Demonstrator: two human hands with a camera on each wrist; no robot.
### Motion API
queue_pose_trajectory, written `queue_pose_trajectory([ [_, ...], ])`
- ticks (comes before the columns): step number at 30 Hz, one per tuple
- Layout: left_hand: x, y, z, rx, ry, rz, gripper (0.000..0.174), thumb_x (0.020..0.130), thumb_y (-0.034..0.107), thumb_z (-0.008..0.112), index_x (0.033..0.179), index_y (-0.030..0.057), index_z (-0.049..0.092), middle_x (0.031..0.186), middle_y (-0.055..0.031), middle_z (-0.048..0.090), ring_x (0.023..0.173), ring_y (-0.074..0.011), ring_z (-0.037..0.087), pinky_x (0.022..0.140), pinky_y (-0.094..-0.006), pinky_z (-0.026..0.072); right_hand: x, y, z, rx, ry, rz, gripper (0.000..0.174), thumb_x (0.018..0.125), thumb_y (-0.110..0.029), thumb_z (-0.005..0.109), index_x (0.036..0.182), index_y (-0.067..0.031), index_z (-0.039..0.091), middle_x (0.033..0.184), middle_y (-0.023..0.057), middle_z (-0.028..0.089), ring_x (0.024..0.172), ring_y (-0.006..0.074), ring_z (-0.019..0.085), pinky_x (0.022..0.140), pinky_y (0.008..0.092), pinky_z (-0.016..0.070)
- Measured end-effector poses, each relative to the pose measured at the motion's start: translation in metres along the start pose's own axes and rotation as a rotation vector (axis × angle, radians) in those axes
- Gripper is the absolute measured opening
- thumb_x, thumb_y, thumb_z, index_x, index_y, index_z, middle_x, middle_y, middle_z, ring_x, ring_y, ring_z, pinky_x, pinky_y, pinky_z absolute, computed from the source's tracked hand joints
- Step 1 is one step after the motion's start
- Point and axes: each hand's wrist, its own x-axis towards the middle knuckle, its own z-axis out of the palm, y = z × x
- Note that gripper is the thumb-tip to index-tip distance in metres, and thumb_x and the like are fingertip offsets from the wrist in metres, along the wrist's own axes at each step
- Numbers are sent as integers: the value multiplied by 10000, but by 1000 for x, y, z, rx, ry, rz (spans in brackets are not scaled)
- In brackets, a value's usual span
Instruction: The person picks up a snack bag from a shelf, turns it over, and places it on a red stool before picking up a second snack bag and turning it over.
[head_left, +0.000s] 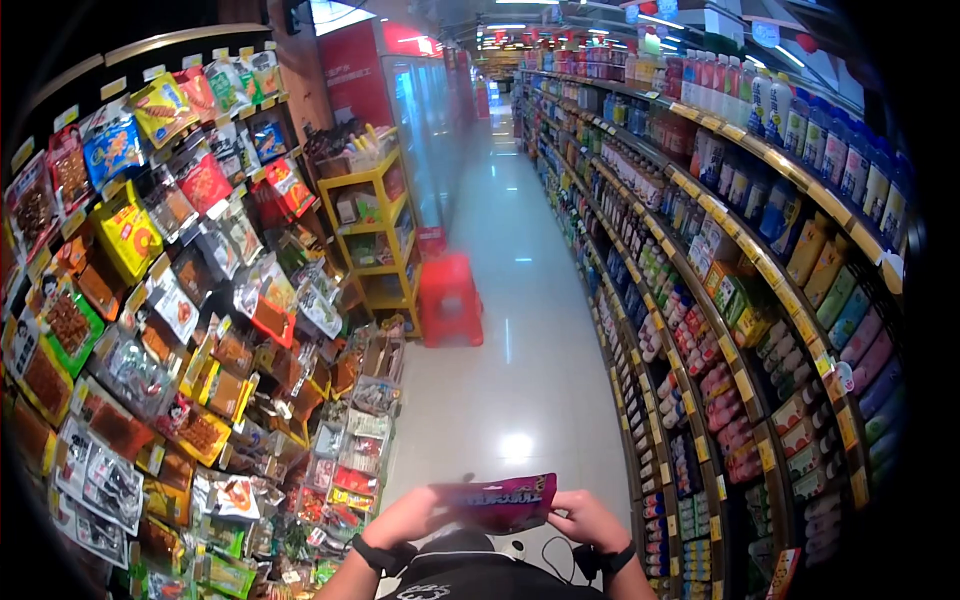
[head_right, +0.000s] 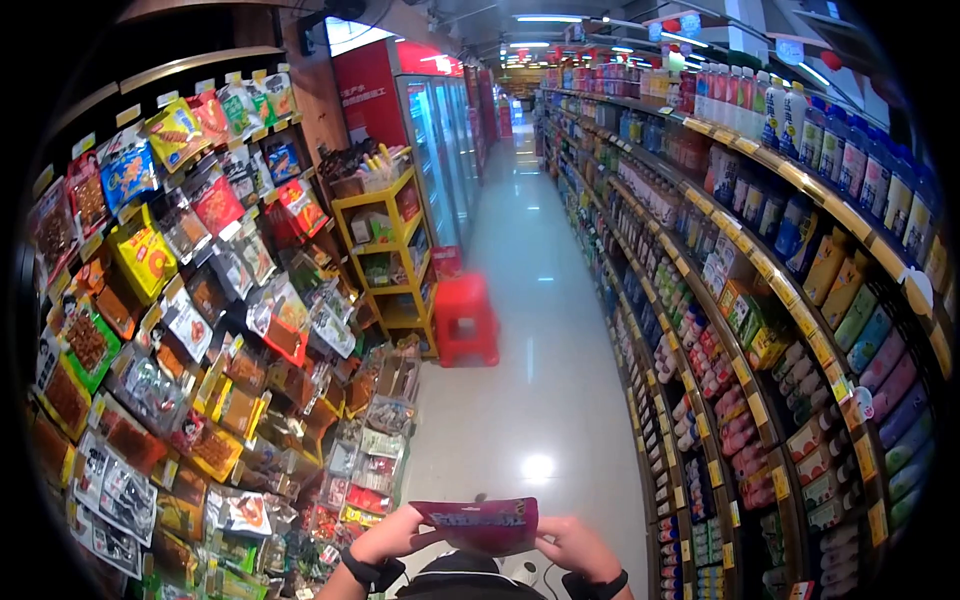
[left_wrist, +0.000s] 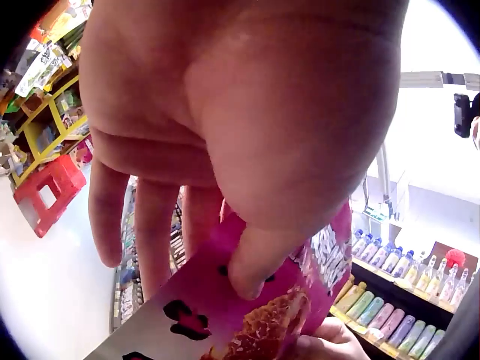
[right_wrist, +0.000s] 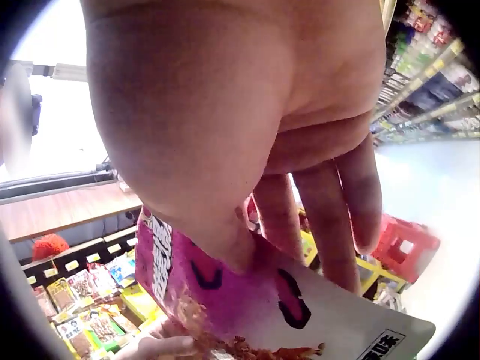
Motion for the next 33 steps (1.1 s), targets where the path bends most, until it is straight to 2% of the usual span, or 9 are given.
queue_pose_trajectory([
  [5, 41, -19, -15, -24, 3, -71, 319, 975, 137, 704, 1262, 1, 673, 1131, -150, 757, 1024, -204, 723, 908, -342, 552, 23, 19, -13, 4, -11, 14, 209, 896, -96, 680, 1099, -68, 719, 975, 165, 729, 854, 388, 687, 750, 392, 557],
  [9, 84, -61, -21, -5, -1, 16, 288, 979, 171, 706, 1228, 26, 698, 1100, -160, 758, 1006, -258, 732, 894, -349, 554, 53, 46, -31, -7, -25, 90, 249, 919, -128, 684, 1162, -84, 717, 1031, 176, 735, 898, 388, 694, 800, 398, 557],
  [10, 99, -61, -26, -17, 4, 34, 282, 985, 185, 701, 1226, 39, 706, 1100, -153, 759, 1009, -256, 728, 904, -351, 551, 62, 51, -37, 5, -39, 141, 257, 929, -137, 682, 1180, -89, 714, 1044, 178, 736, 913, 387, 696, 819, 399, 556],
  [14, 161, -91, -42, -19, -44, 39, 278, 981, 184, 703, 1221, 43, 710, 1099, -150, 758, 977, -250, 728, 896, -352, 554, 107, 59, -72, 55, 45, 62, 279, 918, -121, 720, 1192, -68, 713, 1053, 163, 747, 931, 357, 714, 829, 381, 565],
  [18, 234, -121, -61, -22, -74, 38, 232, 962, 145, 707, 1160, 26, 717, 1018, -140, 751, 923, -232, 719, 843, -332, 550, 149, 79, -104, -7, 86, 166, 273, 934, -105, 708, 1201, -48, 701, 1100, 170, 740, 962, 343, 707, 859, 363, 549],
  [22, 290, -125, -95, -77, -132, 26, 218, 960, 124, 701, 1154, 28, 721, 1012, -135, 751, 888, -236, 716, 822, -329, 550, 198, 66, -143, -48, 72, 176, 256, 945, -90, 689, 1193, -28, 697, 1077, 162, 736, 979, 311, 707, 879, 354, 542],
  [24, 312, -140, -107, -18, -47, 116, 220, 962, 130, 705, 1157, 31, 724, 1012, -133, 750, 864, -238, 715, 802, -335, 552, 218, 68, -153, -65, 106, 155, 270, 953, -93, 663, 1218, -50, 691, 1088, 151, 732, 988, 324, 697, 869, 370, 539],
  [30, 339, -125, -146, -90, -71, 99, 255, 954, 91, 711, 1206, 54, 730, 1060, -119, 762, 945, -211, 733, 856, -323, 565, 269, 77, -160, -46, 146, 84, 294, 940, -44, 643, 1229, -55, 698, 1100, 133, 732, 978, 296, 697, 863, 356, 544],
  [33, 340, -146, -157, -170, -39, 44, 275, 946, 64, 704, 1219, 55, 729, 1086, -113, 763, 965, -207, 731, 880, -319, 563, 290, 80, -161, -39, 119, 100, 307, 924, -48, 646, 1224, -65, 706, 1088, 135, 737, 965, 294, 703, 860, 365, 550],
])
